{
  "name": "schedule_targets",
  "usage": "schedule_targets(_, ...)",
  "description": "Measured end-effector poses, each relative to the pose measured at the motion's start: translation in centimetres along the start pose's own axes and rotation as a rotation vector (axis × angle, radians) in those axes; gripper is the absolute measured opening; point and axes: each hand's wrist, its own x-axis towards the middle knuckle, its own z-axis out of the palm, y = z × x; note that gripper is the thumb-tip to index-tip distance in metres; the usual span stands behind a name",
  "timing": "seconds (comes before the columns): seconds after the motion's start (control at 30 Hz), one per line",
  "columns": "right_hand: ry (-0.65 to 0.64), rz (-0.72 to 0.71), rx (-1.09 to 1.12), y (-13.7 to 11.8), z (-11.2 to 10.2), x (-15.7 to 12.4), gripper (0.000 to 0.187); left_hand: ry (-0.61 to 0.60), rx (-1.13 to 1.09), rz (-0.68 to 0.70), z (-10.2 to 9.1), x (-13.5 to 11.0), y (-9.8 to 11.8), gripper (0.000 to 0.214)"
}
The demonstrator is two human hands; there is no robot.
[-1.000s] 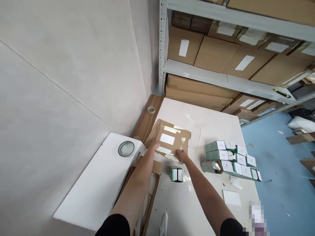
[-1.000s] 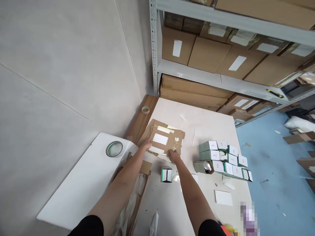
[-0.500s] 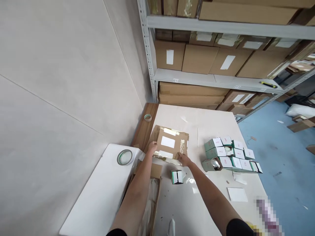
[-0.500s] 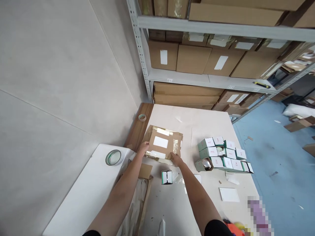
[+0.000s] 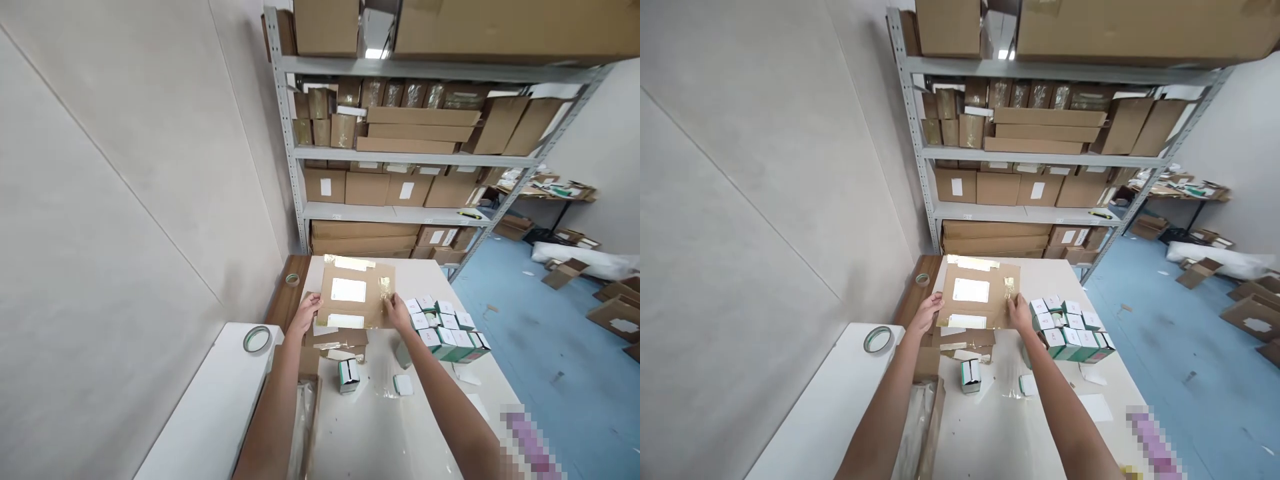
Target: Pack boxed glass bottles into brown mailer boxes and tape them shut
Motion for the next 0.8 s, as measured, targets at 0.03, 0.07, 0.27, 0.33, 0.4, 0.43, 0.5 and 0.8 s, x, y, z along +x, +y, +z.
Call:
schedule_targets(0.03, 0.068, 0.006, 0.034, -0.4, -1.8, -0.2, 0.054, -0.017, -0.009, 0.017, 0.8, -0.7, 0.8, 0.055)
schedule_targets(0.07, 0.12, 0.013, 0.082, -0.7, -3.7, -0.6, 0.059, -0.032, -0.014, 0.03, 1.6, -1.4, 1.5, 0.056)
schedule_targets(0.27, 0.116, -0.001, 0.486, -0.9, -13.2, -5.8, 0.069, -0.099, 0.017, 0.076, 7.1, -5.5, 3.3, 0.071)
schedule_targets(0.33, 0.124, 0.02, 0.534, -0.1, -15.4, -7.8, 0.069, -0.105, 0.073, 0.066, 8.9, -6.9, 3.2, 0.073)
schedule_targets(0.4, 0.12, 0.032, 0.56, 1.4, -17.1, -9.8, 0.072, -0.093, 0.149, 0.067, 10.7, -8.6, 2.8, 0.067)
schedule_targets(0.43, 0.113, 0.034, 0.573, 2.3, -17.7, -10.8, 0.075, -0.079, 0.188, 0.077, 11.5, -9.4, 2.5, 0.062)
schedule_targets(0.5, 0.093, 0.037, 0.602, 4.4, -18.6, -13.0, 0.079, -0.049, 0.245, 0.09, 12.9, -11.3, 1.4, 0.058)
schedule_targets(0.8, -0.034, 0.107, 0.354, 14.4, -21.5, -23.3, 0.053, 0.14, 0.311, 0.013, 19.6, -20.8, -9.1, 0.07)
